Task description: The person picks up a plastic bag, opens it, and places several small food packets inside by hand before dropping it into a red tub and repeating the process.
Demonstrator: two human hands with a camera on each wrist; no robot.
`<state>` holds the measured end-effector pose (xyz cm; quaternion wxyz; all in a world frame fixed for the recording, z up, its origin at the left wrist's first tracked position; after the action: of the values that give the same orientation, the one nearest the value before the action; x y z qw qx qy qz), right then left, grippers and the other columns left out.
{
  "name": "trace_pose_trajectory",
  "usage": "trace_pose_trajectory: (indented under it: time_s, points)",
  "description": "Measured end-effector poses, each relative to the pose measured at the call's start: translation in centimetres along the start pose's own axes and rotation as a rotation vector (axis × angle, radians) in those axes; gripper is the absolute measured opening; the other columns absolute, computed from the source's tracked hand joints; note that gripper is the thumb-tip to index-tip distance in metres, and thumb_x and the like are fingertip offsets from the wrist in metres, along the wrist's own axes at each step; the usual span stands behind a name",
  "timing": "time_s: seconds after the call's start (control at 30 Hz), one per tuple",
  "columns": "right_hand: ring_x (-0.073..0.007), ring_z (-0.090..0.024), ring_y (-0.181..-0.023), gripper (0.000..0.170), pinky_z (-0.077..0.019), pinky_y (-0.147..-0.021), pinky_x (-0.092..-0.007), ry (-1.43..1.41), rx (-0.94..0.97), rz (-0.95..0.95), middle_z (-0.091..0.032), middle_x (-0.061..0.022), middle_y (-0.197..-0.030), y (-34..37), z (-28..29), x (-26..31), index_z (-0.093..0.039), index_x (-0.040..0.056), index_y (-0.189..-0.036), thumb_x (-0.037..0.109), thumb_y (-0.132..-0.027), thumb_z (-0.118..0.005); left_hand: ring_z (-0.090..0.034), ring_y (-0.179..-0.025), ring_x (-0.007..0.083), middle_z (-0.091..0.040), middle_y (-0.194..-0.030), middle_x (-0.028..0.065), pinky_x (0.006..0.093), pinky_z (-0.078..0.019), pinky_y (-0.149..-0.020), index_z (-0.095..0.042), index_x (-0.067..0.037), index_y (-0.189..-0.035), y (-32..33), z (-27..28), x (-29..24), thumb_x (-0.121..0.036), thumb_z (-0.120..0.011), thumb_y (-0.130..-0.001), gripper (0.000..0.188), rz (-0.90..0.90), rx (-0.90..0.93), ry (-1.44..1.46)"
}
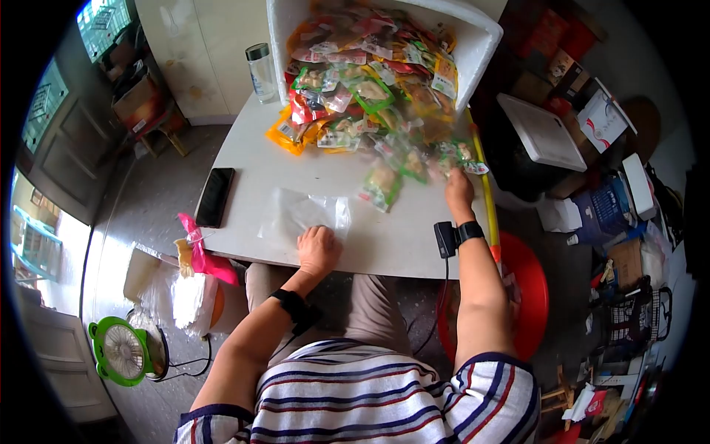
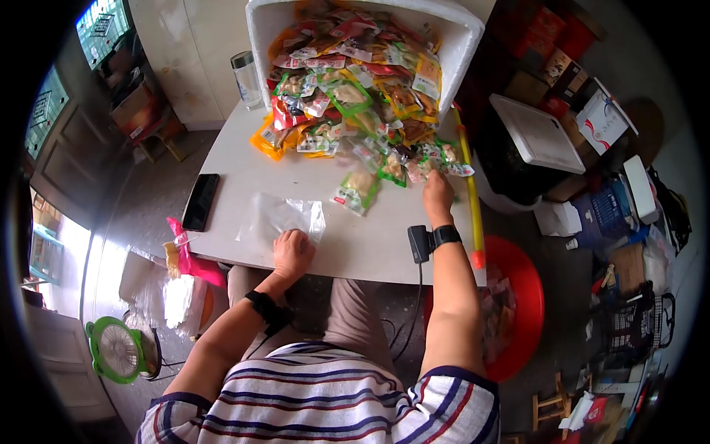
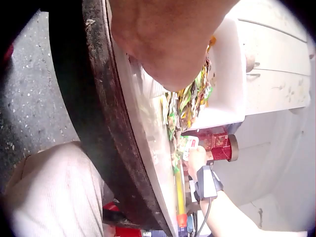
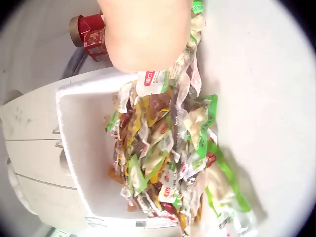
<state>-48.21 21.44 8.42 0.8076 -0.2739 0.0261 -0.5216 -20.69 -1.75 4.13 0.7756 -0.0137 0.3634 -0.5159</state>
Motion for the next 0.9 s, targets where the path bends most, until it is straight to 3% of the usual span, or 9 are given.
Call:
trace_pose_trajectory:
  time_s: [0.1,0.13,0.23,0.27,0.4,0.5,0.53,0.57,0.9]
  points:
    - [-0.0389,-0.048,-0.070,0.011,-0.0403,-0.062,-0.0432,-0.333,-0.189,-0.050,-0.052,-0.0213,-0.079,2.2,2.7,-1.1,-0.049,0.0021,-0.078,0.011,-0.077,-0.042,-0.047,-0.080,0.0249,-0.053,-0.078,0.0049,0.0375,-0.0348,-0.071,-0.051,-0.010,-0.066,0.1,0.4,-0.4,-0.017,-0.052,-0.064,0.008,-0.010,-0.058,-0.013]
    - [-0.0218,-0.053,-0.067,0.012,-0.0430,-0.056,-0.0336,-0.414,-0.100,-0.126,-0.054,-0.0108,-0.071,2.8,2.0,-2.3,-0.050,0.0036,-0.083,0.014,-0.080,-0.044,-0.047,-0.082,0.0247,-0.053,-0.079,0.0048,0.0375,-0.0348,-0.072,-0.052,-0.009,-0.067,0.1,0.3,-0.4,-0.018,-0.052,-0.064,0.009,-0.007,-0.058,-0.027]
    - [-0.0145,-0.052,-0.070,0.015,-0.0451,-0.059,-0.0307,-1.322,0.034,-0.511,-0.053,-0.0049,-0.079,7.0,1.7,-1.8,-0.050,0.0055,-0.090,0.016,-0.082,-0.042,-0.047,-0.083,0.0242,-0.053,-0.081,0.0047,0.0375,-0.0348,-0.072,-0.053,-0.009,-0.068,0.0,-0.1,-0.5,-0.018,-0.051,-0.066,0.010,0.009,0.006,-0.045]
    - [-0.0152,-0.052,-0.076,0.019,-0.0462,-0.064,-0.0326,-1.421,0.140,-0.611,-0.052,-0.0034,-0.091,8.5,1.5,-1.0,-0.047,0.0076,-0.099,0.015,-0.083,-0.041,-0.047,-0.084,0.0242,-0.053,-0.081,0.0047,0.0375,-0.0348,-0.072,-0.053,-0.009,-0.067,0.0,-0.2,-0.5,-0.018,-0.051,-0.066,0.010,0.015,0.028,-0.051]
    - [-0.0190,-0.051,-0.085,0.020,-0.0458,-0.065,-0.0380,-1.877,0.414,-0.615,-0.051,-0.0063,-0.097,12.5,1.9,3.8,-0.043,0.0083,-0.102,0.015,-0.083,-0.042,-0.047,-0.084,0.0242,-0.053,-0.080,0.0047,0.0375,-0.0349,-0.072,-0.052,-0.009,-0.066,0.2,-0.1,-0.6,-0.018,-0.050,-0.066,0.009,-0.008,0.023,-0.051]
    - [-0.0194,-0.051,-0.085,0.017,-0.0458,-0.065,-0.0386,-1.985,0.505,-0.615,-0.051,-0.0064,-0.096,14.7,0.6,6.1,-0.044,0.0088,-0.098,0.015,-0.082,-0.043,-0.047,-0.084,0.0249,-0.053,-0.080,0.0050,0.0377,-0.0349,-0.072,-0.052,-0.009,-0.066,0.3,-0.4,-0.3,-0.018,-0.050,-0.066,0.009,0.009,0.025,-0.041]
    - [-0.0194,-0.051,-0.086,0.018,-0.0459,-0.066,-0.0389,-1.829,0.552,-0.579,-0.051,-0.0061,-0.097,15.3,-0.3,6.8,-0.045,0.0090,-0.099,0.015,-0.082,-0.043,-0.047,-0.084,0.0251,-0.053,-0.079,0.0051,0.0378,-0.0348,-0.072,-0.052,-0.009,-0.066,0.4,-0.4,-0.2,-0.018,-0.050,-0.065,0.009,0.020,0.022,-0.028]
    - [-0.0191,-0.051,-0.086,0.019,-0.0464,-0.065,-0.0386,-1.887,0.601,-0.699,-0.052,-0.0059,-0.097,16.3,-1.5,7.4,-0.045,0.0092,-0.101,0.015,-0.082,-0.044,-0.047,-0.083,0.0254,-0.053,-0.079,0.0053,0.0378,-0.0348,-0.072,-0.052,-0.009,-0.066,0.4,-0.5,0.0,-0.018,-0.050,-0.065,0.009,0.029,0.019,-0.014]
    - [-0.0174,-0.053,-0.075,0.018,-0.0479,-0.060,-0.0363,-1.871,0.639,-0.709,-0.053,-0.0051,-0.089,18.0,-2.2,12.1,-0.047,0.0075,-0.098,0.014,-0.083,-0.043,-0.046,-0.082,0.0261,-0.052,-0.076,0.0051,0.0384,-0.0340,-0.071,-0.050,-0.011,-0.066,0.9,-0.6,-0.5,-0.018,-0.052,-0.064,0.008,-0.015,0.003,0.015]
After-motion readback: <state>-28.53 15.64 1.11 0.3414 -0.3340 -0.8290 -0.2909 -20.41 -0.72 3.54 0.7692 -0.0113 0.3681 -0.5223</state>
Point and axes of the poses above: each hand's wrist, its own y-axis away from the middle knuckle, its own z-axis out of the back of the hand, x = y × z, the point moved 9 cm from there along -y, towards the middle knuckle
